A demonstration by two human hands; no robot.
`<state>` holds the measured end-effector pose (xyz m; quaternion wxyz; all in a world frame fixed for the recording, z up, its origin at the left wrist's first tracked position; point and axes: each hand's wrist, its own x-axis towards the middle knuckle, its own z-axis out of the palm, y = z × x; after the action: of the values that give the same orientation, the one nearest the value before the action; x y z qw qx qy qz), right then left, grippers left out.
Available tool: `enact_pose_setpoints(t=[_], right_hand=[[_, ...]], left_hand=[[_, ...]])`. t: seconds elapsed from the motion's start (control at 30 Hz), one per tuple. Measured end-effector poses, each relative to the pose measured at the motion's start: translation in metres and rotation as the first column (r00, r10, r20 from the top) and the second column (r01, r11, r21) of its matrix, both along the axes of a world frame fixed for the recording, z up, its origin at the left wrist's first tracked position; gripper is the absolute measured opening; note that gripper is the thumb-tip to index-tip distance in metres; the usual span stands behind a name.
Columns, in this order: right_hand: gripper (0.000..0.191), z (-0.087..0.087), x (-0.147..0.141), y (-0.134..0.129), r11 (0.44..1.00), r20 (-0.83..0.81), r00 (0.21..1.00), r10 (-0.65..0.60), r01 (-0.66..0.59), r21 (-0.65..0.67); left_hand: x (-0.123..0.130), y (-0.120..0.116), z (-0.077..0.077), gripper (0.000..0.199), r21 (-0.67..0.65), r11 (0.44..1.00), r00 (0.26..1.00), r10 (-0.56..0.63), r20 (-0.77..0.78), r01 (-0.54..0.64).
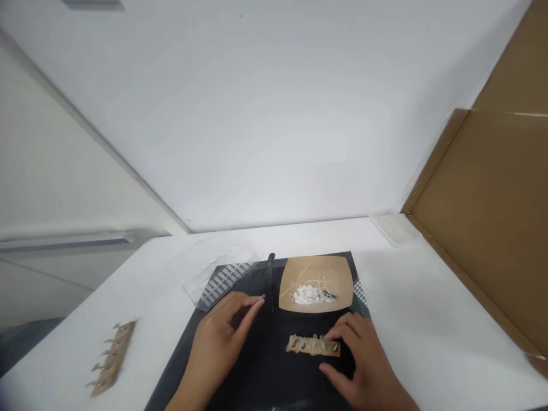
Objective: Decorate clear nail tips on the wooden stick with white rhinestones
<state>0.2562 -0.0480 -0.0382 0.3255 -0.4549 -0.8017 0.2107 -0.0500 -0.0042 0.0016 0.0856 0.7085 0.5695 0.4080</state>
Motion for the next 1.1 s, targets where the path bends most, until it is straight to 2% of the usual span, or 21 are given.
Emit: enact_pose_setpoints(t=[0.07, 0.13, 0.23, 0.27, 0.4, 0.47, 0.53, 0.6, 0.67, 0.7, 0.77, 0.83, 0.9, 1.0, 1.1], right_hand=[[0.020, 0.011, -0.005, 0.003, 0.996, -0.058, 0.998, -0.015, 0.020, 0.086], [0.015, 0.026, -0.016, 0.012, 0.994, -0.143, 0.988, -0.060, 0.072, 0.082], [0.025, 0.051, -0.042, 0.038, 0.989, -0.273, 0.952, -0.140, 0.119, -0.092], [0.023, 0.059, -0.050, 0.047, 0.983, -0.327, 0.934, -0.143, 0.095, -0.158], [0.031, 0.077, -0.077, 0.082, 0.958, -0.473, 0.874, -0.114, -0.030, -0.287], [0.029, 0.079, -0.085, 0.094, 0.937, -0.461, 0.885, -0.071, -0.098, -0.334], [0.023, 0.079, -0.090, 0.101, 0.921, -0.378, 0.926, -0.024, -0.127, -0.370], [0.018, 0.079, -0.094, 0.104, 0.950, -0.234, 0.972, 0.019, -0.091, -0.299], [0.018, 0.083, -0.096, 0.105, 0.994, -0.080, 0.996, 0.026, -0.035, -0.100], [0.020, 0.086, -0.096, 0.105, 1.000, -0.027, 1.000, 0.014, -0.014, 0.011], [0.025, 0.097, -0.091, 0.106, 0.986, 0.009, 1.000, -0.015, 0.013, 0.168], [0.029, 0.111, -0.080, 0.107, 0.977, -0.031, 0.999, -0.028, 0.034, 0.211], [0.032, 0.124, -0.063, 0.110, 0.976, -0.126, 0.991, -0.054, 0.079, 0.202], [0.033, 0.138, -0.035, 0.113, 0.968, -0.214, 0.965, -0.153, 0.191, 0.166], [0.033, 0.144, -0.013, 0.115, 0.941, -0.203, 0.952, -0.231, 0.271, 0.201]], left_hand=[[0.009, 0.009, 0.012, 0.017, 0.055, 0.992, 0.992, -0.118, 0.051, 0.115], [0.023, 0.021, 0.020, 0.016, 0.113, 0.963, 0.963, -0.254, 0.085, 0.244], [0.044, 0.037, 0.023, 0.019, 0.180, 0.885, 0.882, -0.454, 0.122, 0.430], [0.048, 0.041, 0.021, 0.023, 0.202, 0.873, 0.867, -0.476, 0.148, 0.444], [0.047, 0.047, 0.007, 0.033, 0.261, 0.931, 0.901, -0.327, 0.285, 0.256], [0.039, 0.049, -0.002, 0.031, 0.289, 0.939, 0.918, -0.273, 0.288, 0.188], [0.030, 0.051, -0.010, 0.025, 0.338, 0.923, 0.927, -0.276, 0.254, 0.182], [0.021, 0.053, -0.013, 0.019, 0.394, 0.893, 0.929, -0.313, 0.196, 0.218], [0.015, 0.054, -0.012, 0.014, 0.431, 0.869, 0.938, -0.324, 0.121, 0.244], [0.012, 0.055, -0.011, 0.013, 0.435, 0.866, 0.949, -0.306, 0.075, 0.245], [0.008, 0.057, -0.008, 0.016, 0.397, 0.893, 0.975, -0.217, -0.039, 0.215], [0.004, 0.060, -0.009, 0.018, 0.312, 0.941, 0.983, -0.081, -0.168, 0.131], [0.001, 0.063, -0.013, 0.018, 0.223, 0.975, 0.959, 0.065, -0.275, -0.002], [-0.001, 0.066, -0.021, 0.018, 0.108, 0.978, 0.899, 0.209, -0.385, -0.181], [0.002, 0.065, -0.025, 0.021, -0.002, 0.956, 0.852, 0.259, -0.455, -0.292]])
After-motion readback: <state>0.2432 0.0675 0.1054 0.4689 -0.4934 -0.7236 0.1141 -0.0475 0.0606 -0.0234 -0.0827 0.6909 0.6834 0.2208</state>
